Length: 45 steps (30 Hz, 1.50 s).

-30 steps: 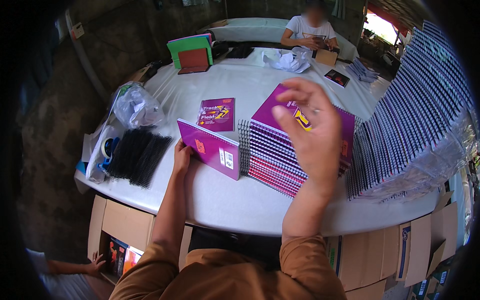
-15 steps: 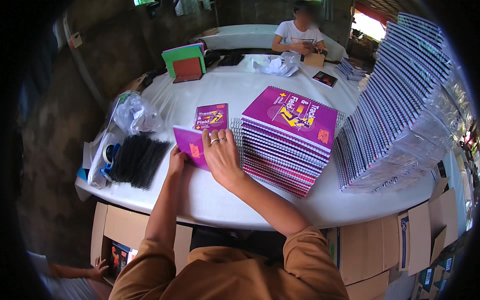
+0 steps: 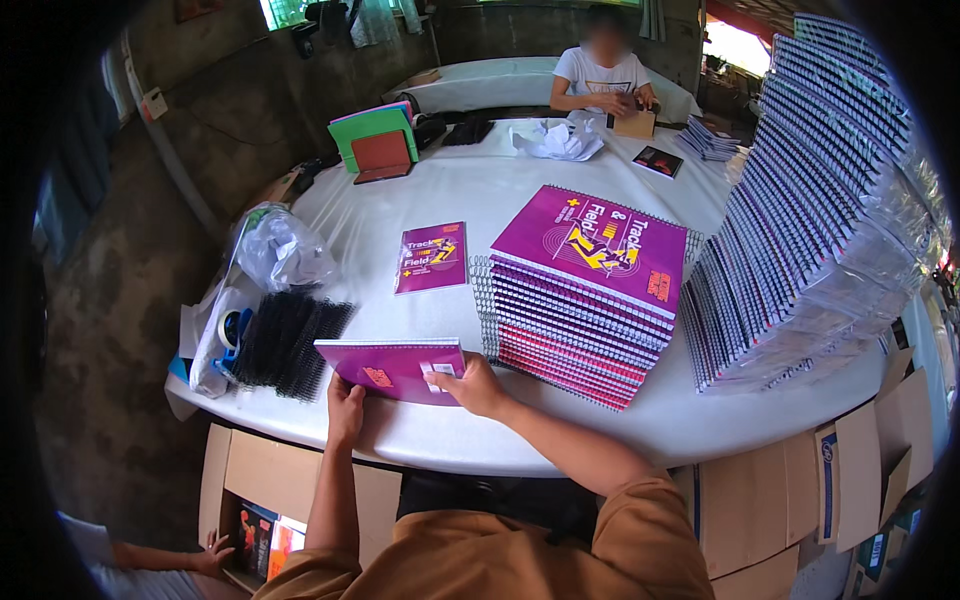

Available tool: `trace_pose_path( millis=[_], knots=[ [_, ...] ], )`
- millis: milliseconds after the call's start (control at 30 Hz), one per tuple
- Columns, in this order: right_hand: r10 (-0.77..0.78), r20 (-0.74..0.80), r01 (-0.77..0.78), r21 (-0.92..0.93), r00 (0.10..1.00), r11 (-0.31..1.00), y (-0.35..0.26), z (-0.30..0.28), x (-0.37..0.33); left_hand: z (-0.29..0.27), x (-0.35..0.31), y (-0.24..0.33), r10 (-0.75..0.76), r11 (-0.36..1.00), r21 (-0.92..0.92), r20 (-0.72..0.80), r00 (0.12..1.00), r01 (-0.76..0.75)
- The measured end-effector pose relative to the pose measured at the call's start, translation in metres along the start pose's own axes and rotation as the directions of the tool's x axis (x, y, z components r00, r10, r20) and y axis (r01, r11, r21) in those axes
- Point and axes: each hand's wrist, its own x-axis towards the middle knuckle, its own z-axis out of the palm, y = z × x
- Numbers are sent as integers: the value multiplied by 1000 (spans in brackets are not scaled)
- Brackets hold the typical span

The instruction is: The person assembles spiral-bound booklets by hand, inserting metal coils through pre-punched holes in the pages and covers, then stacking them on a table and placing them into cardboard boxes.

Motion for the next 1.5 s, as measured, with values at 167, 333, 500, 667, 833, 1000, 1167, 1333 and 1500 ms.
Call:
trace_pose_path(
  millis=[167, 333, 500, 667, 833, 1000, 1167, 1333, 1500],
  knots=[
    [23, 72, -25, 29, 997, 999, -3, -21, 1, 9, -9, 0, 43, 996, 76, 83, 996, -49],
    [-106, 71, 116, -145, 992, 983, 5, -19, 0, -46, 36, 27, 316, 404, 835, 256, 914, -373],
    [-79, 104, 93, -133, 991, 987, 5, -25, 3, -53, 72, 18, 256, -179, 983, 13, 967, 35],
    [-88, 158, 91, -8, 984, 996, 2, -32, 6, -50, 78, 21, 264, -105, 994, 24, 964, 4],
    [-44, 168, 38, 35, 985, 999, -11, -29, 4, -54, 78, 40, 393, -223, 975, 84, 916, 6],
    [-114, 171, 129, -80, 979, 988, -22, -30, -3, -54, 82, 64, 297, 48, 992, -127, 946, 117],
    [-34, 214, 34, 6, 976, 999, -23, -27, 5, -79, 81, 71, 351, 474, 861, 5, 936, -182],
    [-84, 152, 90, -32, 985, 995, -18, -28, 3, -40, 31, 118, -17, 954, 301, 82, 997, -8],
    [-95, 120, 103, -61, 988, 993, -10, -28, 4, -20, 3, 138, -129, 953, 295, 178, 975, 72]
  ],
)
